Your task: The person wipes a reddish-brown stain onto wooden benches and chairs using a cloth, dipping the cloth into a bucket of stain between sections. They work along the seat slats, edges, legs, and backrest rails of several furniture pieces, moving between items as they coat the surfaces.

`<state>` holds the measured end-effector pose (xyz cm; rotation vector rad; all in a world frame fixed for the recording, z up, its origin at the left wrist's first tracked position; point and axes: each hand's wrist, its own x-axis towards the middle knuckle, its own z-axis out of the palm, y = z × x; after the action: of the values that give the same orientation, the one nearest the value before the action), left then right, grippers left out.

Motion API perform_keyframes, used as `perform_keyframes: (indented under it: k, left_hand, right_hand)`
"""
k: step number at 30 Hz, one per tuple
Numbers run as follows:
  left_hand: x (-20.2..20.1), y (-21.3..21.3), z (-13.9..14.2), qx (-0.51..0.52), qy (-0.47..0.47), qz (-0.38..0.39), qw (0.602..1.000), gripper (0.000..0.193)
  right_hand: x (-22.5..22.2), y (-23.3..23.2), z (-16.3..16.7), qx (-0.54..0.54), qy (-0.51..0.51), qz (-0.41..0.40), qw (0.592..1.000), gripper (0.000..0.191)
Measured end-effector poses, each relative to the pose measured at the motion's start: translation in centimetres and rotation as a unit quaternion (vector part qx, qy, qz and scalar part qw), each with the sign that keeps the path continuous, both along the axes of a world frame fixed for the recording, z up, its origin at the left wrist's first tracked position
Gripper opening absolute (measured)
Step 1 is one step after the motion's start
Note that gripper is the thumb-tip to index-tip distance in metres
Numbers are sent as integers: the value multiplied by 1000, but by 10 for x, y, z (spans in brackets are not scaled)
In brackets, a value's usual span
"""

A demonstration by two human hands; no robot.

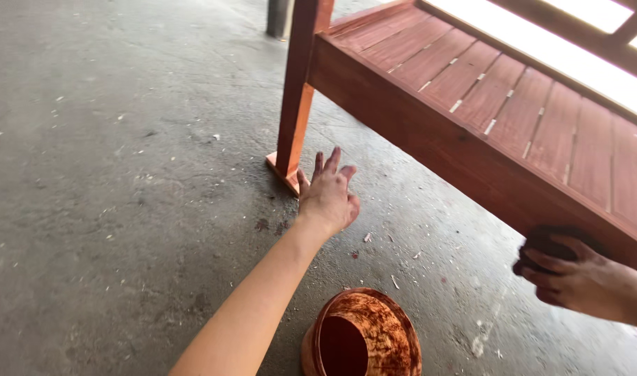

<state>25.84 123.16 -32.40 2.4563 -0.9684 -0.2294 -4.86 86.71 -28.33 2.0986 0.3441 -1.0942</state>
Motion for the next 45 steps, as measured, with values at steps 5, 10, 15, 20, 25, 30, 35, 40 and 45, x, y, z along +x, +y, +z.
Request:
perform_keyframes:
  k: [5, 10, 15, 20, 25, 30, 35, 40, 45]
  left_hand:
    - [-1, 0, -5, -14, 39, -36, 998, 65]
    - [14, 6, -8, -41, 53, -41, 997, 65]
    - [25, 47, -20, -64, 30, -22, 997, 61]
    - [48, 89, -20, -19, 42, 47, 998, 62]
    - [51, 113, -11, 28, 20, 96, 995, 68]
    - [53, 115, -6, 14, 19, 146, 989, 70]
    - [61, 109, -14, 7, 37, 182, 983, 68]
    - [58, 99, -23, -20, 55, 197, 979, 64]
    - [50, 82, -22, -32, 80, 194, 977, 66]
  right_hand:
    - [-53, -25, 6, 116, -110, 59, 985, 39]
    - [12, 17, 50, -54, -232, 264, 935, 86]
    - [154, 94, 76, -62, -144, 125, 980, 55]
    - [260, 143, 76, -89, -189, 188, 960, 39]
    - [359, 156, 54, 1, -293, 334, 896, 25]
    - [439, 196, 43, -14, -340, 345, 875, 29]
    - [473, 220, 30, 4, -371, 291, 882, 33]
    - [473, 223, 19, 45, -357, 322, 876, 30]
    - [473, 234, 12, 45, -288, 315, 904, 23]
